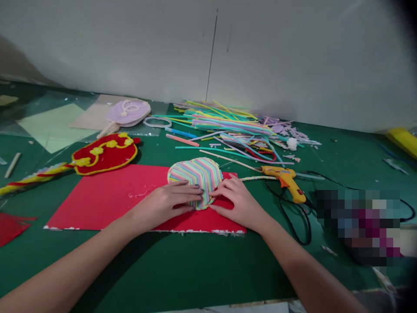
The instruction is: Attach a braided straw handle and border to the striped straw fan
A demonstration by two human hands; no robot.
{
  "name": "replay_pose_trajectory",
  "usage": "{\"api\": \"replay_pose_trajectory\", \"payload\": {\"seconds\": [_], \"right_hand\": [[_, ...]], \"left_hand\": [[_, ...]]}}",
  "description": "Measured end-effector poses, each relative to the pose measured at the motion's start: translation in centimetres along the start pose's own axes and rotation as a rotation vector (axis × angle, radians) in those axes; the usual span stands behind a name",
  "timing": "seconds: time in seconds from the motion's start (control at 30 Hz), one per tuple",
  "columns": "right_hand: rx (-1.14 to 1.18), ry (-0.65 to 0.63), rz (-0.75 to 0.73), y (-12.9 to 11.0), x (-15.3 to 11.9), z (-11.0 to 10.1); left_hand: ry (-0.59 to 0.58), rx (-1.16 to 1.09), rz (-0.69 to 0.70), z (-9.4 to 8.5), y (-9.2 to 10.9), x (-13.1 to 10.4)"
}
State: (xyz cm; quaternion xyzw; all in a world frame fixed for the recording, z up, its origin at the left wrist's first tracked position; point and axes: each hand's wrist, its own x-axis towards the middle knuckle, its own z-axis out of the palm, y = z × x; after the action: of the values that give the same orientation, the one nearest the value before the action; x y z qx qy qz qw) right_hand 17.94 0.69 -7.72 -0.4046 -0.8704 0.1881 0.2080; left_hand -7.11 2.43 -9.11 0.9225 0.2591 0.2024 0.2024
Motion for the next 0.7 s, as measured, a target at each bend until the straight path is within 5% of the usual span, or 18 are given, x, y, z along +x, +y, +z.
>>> {"api": "replay_pose_trajectory", "payload": {"seconds": [0.7], "right_hand": [[-0.032, 0.009, -0.001, -0.05, -0.01, 0.05]], "left_hand": [[0.007, 0.152, 0.02, -0.48, 0.17, -0.16]]}}
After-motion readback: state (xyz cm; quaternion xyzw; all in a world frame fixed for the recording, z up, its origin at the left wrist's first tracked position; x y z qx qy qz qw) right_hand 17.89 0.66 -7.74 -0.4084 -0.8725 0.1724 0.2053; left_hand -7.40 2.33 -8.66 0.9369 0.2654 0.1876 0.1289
